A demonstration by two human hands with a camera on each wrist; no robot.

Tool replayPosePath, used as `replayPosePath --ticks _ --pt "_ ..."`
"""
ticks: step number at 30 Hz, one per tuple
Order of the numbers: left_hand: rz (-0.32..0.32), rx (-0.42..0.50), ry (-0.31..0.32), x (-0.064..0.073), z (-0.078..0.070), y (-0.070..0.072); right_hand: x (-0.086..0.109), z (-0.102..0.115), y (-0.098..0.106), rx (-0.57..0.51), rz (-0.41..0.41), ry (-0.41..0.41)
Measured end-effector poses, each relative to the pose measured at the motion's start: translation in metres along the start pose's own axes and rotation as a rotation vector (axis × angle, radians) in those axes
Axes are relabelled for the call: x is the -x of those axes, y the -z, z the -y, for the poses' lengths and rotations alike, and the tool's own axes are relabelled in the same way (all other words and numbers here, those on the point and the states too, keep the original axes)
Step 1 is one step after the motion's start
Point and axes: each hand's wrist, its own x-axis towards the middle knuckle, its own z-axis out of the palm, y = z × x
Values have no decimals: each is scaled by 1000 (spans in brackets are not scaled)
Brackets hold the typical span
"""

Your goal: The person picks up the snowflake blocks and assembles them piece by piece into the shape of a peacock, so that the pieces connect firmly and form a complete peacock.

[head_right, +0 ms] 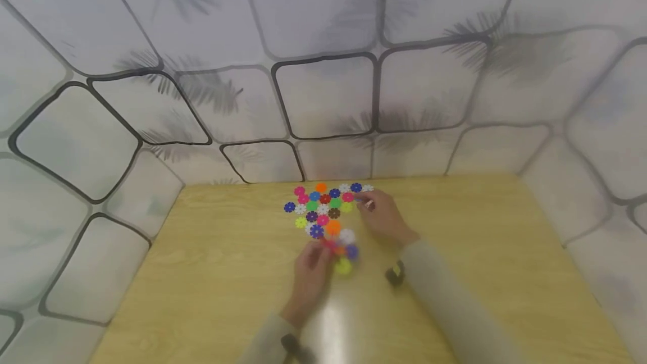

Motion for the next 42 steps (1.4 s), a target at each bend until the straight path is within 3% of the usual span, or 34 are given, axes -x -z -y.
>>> replayPosePath --ticks 5,11,17,22,27,32,37,42 --pt "-22 8 -5 1 0 1 -2 -30 -16 157 4 -41" --pt "-47 5 12 -1 1 0 -2 -33 -21 264 -15 -45" --pt "-44 54 18 -3 0 -1 7 -13 -6 189 9 -96" --pt "-58 73 24 -4 1 0 26 -14 3 56 74 -159" --pt "-91 79 44 -6 0 -1 59 -17 2 0 61 -98" --pt "-116 92 67 -7 -3 0 89 -4 -7 -69 6 4" --pt "-142 108 101 -7 -3 1 100 7 -18 -117 -66 66" --pt "-137 130 121 -6 -5 -1 104 9 -22 -94 -142 126"
